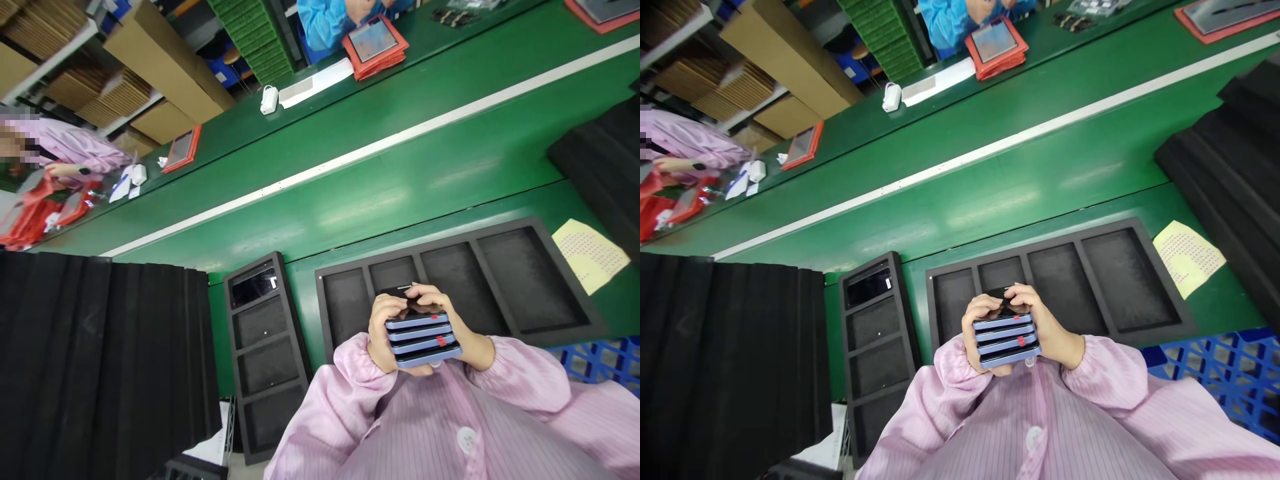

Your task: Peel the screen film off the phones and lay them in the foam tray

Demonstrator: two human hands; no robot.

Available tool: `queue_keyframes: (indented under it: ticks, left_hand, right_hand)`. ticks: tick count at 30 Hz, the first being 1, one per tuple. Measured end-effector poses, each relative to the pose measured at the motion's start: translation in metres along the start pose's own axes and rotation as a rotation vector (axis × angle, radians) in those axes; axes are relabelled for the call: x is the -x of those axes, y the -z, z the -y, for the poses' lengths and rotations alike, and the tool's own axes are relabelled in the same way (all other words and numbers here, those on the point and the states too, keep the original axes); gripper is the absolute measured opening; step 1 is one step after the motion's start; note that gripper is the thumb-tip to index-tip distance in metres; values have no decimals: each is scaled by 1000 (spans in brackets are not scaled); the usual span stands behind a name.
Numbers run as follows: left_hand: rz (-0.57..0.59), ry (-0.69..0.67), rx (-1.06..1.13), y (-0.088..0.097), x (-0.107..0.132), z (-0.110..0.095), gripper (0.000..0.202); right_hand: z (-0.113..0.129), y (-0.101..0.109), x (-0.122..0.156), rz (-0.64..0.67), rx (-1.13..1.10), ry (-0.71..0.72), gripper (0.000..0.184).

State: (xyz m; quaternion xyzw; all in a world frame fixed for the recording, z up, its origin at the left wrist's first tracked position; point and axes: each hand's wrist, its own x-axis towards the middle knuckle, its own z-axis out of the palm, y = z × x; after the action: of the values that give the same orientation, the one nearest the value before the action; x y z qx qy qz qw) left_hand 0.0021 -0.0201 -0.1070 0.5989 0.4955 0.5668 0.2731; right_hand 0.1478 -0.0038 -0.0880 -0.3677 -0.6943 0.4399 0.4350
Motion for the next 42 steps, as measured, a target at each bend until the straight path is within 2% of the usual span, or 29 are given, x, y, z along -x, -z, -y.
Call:
queue_keyframes:
  ticks: [3, 6, 9, 12, 14, 16, 20, 22, 25, 28, 32, 34, 37, 39, 42]
  left_hand:
    - [-20, -95, 97, 0, -5, -3, 90]
    - [-59, 18, 170, -5, -15, -7, 86]
    - [-148, 341, 199, -14, -30, -13, 68]
    - [-155, 732, 207, -24, -41, -17, 50]
    - [-153, 842, 205, -30, -40, -17, 53]
    - [-220, 817, 146, -34, -33, -14, 52]
    - [-300, 647, -10, -33, -22, -5, 49]
    - [-308, 587, 17, -30, -27, -1, 47]
    - [-300, 504, 149, -25, -49, 5, 44]
    - [-146, 471, 295, -18, -73, 11, 39]
    - [123, 551, 373, -8, -88, 17, 21]
    - [187, 581, 369, -5, -89, 18, 16]
    - [244, 578, 371, -3, -89, 17, 16]
    - [271, 566, 368, -5, -90, 16, 16]
    - [298, 559, 331, -12, -92, 15, 18]
  right_hand:
    - [-4, 3, -4, 17, 27, -51, 45]
    - [-8, 7, -12, 52, 94, -143, 52]
    - [-3, 13, -18, 80, 186, -247, 49]
    - [14, 17, -17, 147, 294, -382, 60]
    - [25, 17, -12, 220, 397, -435, 66]
    - [32, 16, -7, 241, 492, -414, 62]
    - [31, 9, -2, 157, 540, -347, 44]
    - [28, 6, -2, 121, 543, -361, 38]
    - [26, 3, -1, 122, 533, -385, 38]
    - [29, 1, 0, 199, 502, -430, 41]
    - [29, 2, 5, 275, 495, -443, 42]
    - [26, 8, 6, 304, 504, -394, 40]
    - [23, 20, 3, 278, 640, -190, 37]
    - [25, 26, -2, 292, 810, 49, 41]
    - [32, 26, -13, 481, 922, 512, 55]
